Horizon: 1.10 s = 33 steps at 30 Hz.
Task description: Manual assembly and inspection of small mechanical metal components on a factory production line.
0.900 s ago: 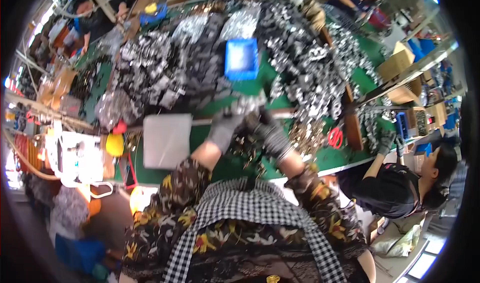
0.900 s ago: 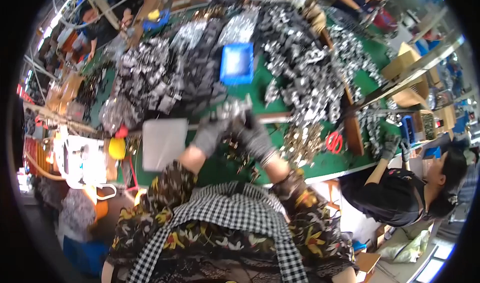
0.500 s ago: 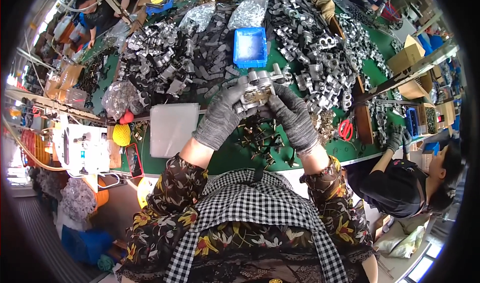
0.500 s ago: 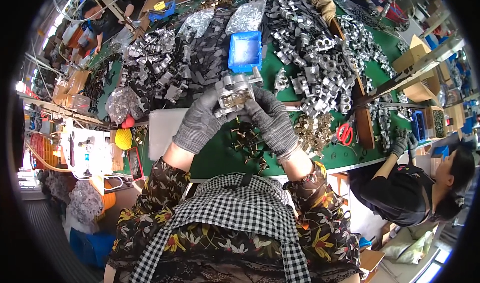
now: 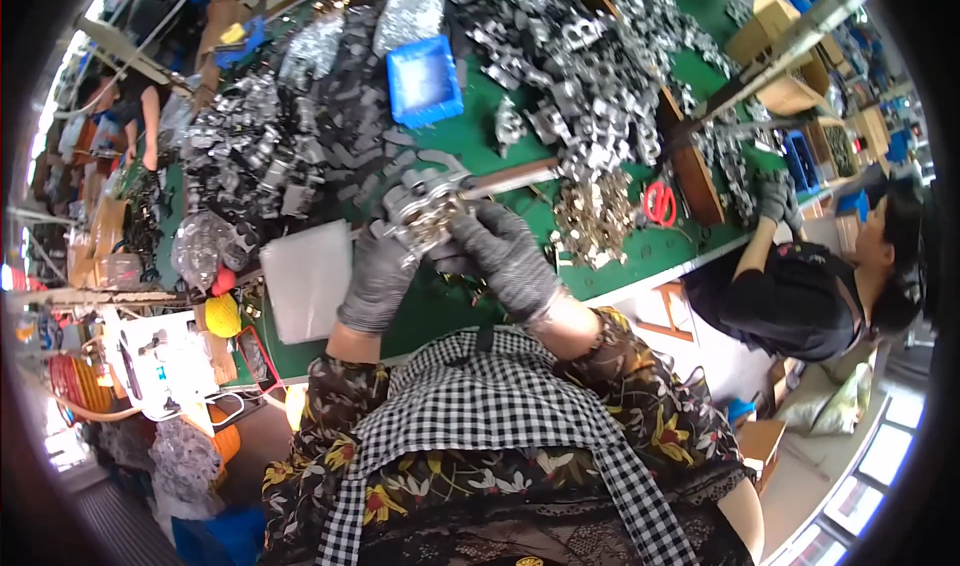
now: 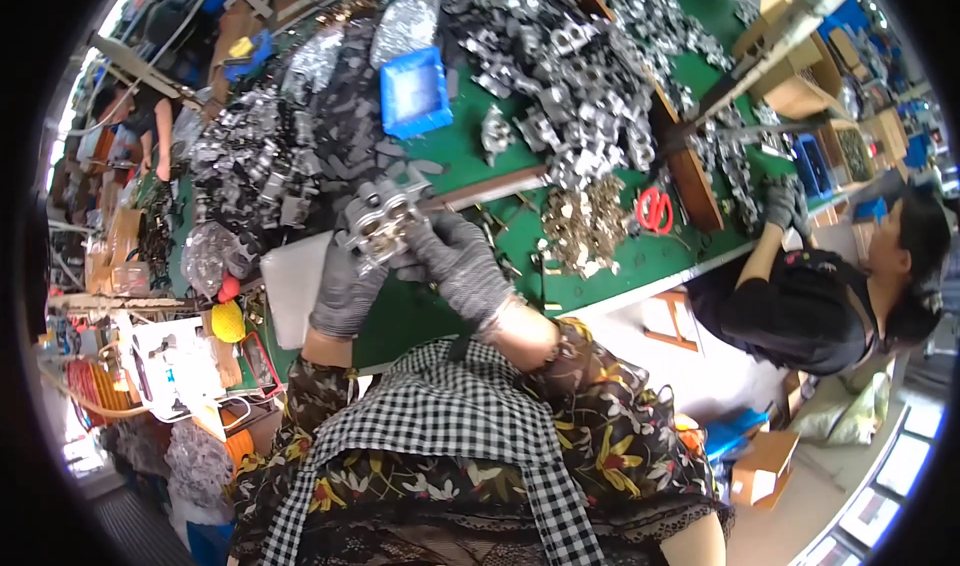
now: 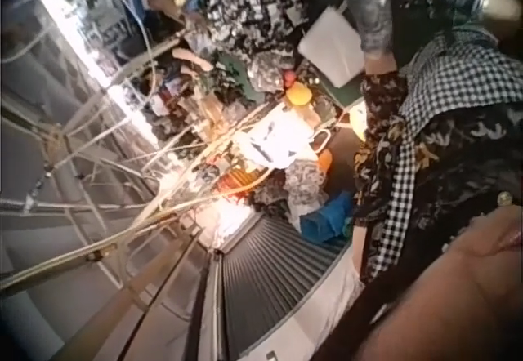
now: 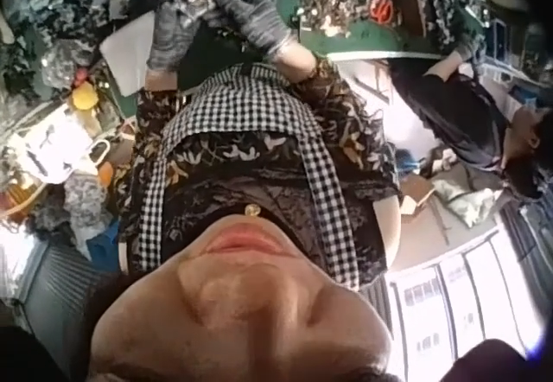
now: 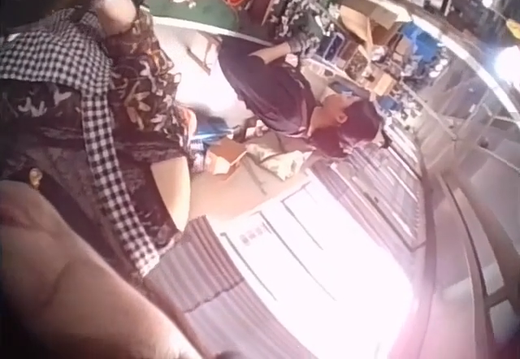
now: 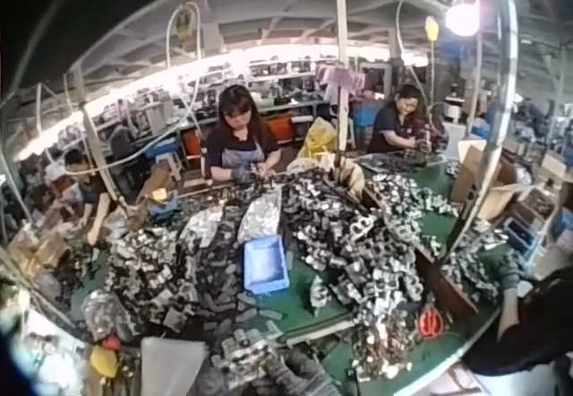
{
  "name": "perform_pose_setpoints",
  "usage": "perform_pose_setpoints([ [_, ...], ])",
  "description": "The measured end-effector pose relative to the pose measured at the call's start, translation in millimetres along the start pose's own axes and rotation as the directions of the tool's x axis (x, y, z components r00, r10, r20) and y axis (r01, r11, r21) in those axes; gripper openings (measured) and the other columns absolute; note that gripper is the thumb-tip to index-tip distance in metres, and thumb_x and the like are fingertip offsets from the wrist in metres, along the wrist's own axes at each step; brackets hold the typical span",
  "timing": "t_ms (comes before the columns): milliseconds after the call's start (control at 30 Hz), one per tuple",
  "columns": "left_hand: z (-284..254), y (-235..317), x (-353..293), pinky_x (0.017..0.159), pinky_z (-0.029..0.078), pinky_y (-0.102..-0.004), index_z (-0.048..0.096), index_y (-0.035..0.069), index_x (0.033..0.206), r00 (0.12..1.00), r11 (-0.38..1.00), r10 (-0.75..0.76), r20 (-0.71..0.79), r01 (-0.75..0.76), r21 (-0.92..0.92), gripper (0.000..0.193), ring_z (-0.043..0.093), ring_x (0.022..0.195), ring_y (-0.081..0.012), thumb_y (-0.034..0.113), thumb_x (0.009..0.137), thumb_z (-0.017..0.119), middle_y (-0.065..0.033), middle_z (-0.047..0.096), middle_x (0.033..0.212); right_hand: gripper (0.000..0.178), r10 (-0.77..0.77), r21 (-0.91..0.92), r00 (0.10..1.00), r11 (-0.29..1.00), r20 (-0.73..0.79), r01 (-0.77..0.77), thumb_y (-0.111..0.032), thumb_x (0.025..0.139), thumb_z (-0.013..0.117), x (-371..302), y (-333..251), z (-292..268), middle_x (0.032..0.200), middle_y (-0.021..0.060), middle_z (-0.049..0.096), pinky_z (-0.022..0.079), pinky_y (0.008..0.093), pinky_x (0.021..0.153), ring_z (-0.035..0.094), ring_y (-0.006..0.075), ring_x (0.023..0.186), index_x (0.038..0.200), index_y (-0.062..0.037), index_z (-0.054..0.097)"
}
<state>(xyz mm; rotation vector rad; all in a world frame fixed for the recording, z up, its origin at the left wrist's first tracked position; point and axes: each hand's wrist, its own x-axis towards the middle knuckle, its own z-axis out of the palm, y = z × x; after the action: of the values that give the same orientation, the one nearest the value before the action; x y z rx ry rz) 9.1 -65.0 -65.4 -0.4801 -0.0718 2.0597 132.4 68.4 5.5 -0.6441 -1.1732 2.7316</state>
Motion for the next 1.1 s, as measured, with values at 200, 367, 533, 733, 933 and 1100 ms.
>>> perform_pose_setpoints([
  [200, -3.8, -1.9, -53.0, 0.081, 0.051, -0.0334, 0.050, 0.002, 0.122, 0.985, 0.658, -0.121, -0.123, 0.172, 0.733, 0.051, 0.061, 0.094, -0.0208, 0.036, 0.085, 0.058, -0.0110, 0.061, 0.105, 0.039, -0.120, -0.608, 0.982, 0.772, 0.148, 0.186, -0.025, 0.089, 0.062, -6.1, 35.4, -29.8, 0.095, 0.0099, 0.065, 0.052, 0.0288, 0.072, 0.063, 0.0152, 0.081, 0.116, 0.0008, 0.054],
  [367, -43.8, -5.1, -80.2, 0.075, 0.052, -0.0376, 0.056, 0.004, 0.115, 0.876, 0.761, 0.142, -0.461, 0.201, 0.617, 0.049, 0.062, 0.086, -0.0237, 0.042, 0.084, 0.058, -0.0134, 0.063, 0.100, 0.041, 0.321, -0.638, 0.939, 0.751, 0.125, -0.172, -0.023, 0.083, 0.068, 32.8, 55.0, -95.4, 0.095, 0.0136, 0.066, 0.052, 0.0335, 0.077, 0.063, 0.0216, 0.084, 0.114, -0.0010, 0.055],
  [533, -50.9, 2.2, -98.6, 0.073, 0.052, -0.0416, 0.056, 0.004, 0.114, 0.895, 0.847, 0.131, -0.426, 0.122, 0.517, 0.050, 0.061, 0.086, -0.0279, 0.043, 0.083, 0.059, -0.0150, 0.063, 0.101, 0.030, -0.353, -0.904, 0.934, -0.414, 0.053, -0.105, -0.012, 0.079, 0.061, 93.1, 18.4, -168.5, 0.089, 0.0174, 0.065, 0.052, 0.0370, 0.066, 0.066, 0.0297, 0.080, 0.108, -0.0024, 0.059],
  [733, -47.0, 7.0, -71.8, 0.073, 0.051, -0.0396, 0.061, 0.010, 0.108, 0.905, 0.841, 0.084, -0.416, 0.159, 0.517, 0.042, 0.061, 0.086, -0.0241, 0.045, 0.085, 0.054, -0.0093, 0.064, 0.099, 0.019, 0.135, -0.519, 0.966, -0.823, 0.219, 0.233, -0.011, 0.083, 0.052, 126.9, 27.6, -227.7, 0.081, 0.0113, 0.066, 0.052, 0.0384, 0.063, 0.066, 0.0280, 0.078, 0.098, -0.0061, 0.062],
  [933, -47.8, 20.7, -70.0, 0.073, 0.051, -0.0397, 0.059, 0.009, 0.111, 0.938, 0.818, 0.182, -0.294, 0.021, 0.575, 0.045, 0.061, 0.086, -0.0253, 0.045, 0.084, 0.058, -0.0105, 0.063, 0.100, 0.015, 0.207, -0.645, 0.951, -0.699, 0.231, 0.309, -0.013, 0.084, 0.055, 113.3, -30.8, -176.2, 0.090, 0.0106, 0.065, 0.051, 0.0352, 0.064, 0.064, 0.0249, 0.083, 0.096, -0.0067, 0.061],
  [1100, -48.9, 29.9, -51.9, 0.072, 0.052, -0.0372, 0.056, 0.008, 0.114, 0.982, 0.808, 0.058, -0.180, 0.060, 0.587, 0.046, 0.061, 0.086, -0.0243, 0.042, 0.083, 0.062, -0.0103, 0.063, 0.099, 0.017, -0.309, -0.840, 0.932, 0.442, 0.189, 0.316, -0.015, 0.088, 0.059, 200.0, -58.1, -160.9, 0.097, 0.0052, 0.060, 0.049, 0.0288, 0.067, 0.057, 0.0158, 0.091, 0.101, -0.0050, 0.058],
])
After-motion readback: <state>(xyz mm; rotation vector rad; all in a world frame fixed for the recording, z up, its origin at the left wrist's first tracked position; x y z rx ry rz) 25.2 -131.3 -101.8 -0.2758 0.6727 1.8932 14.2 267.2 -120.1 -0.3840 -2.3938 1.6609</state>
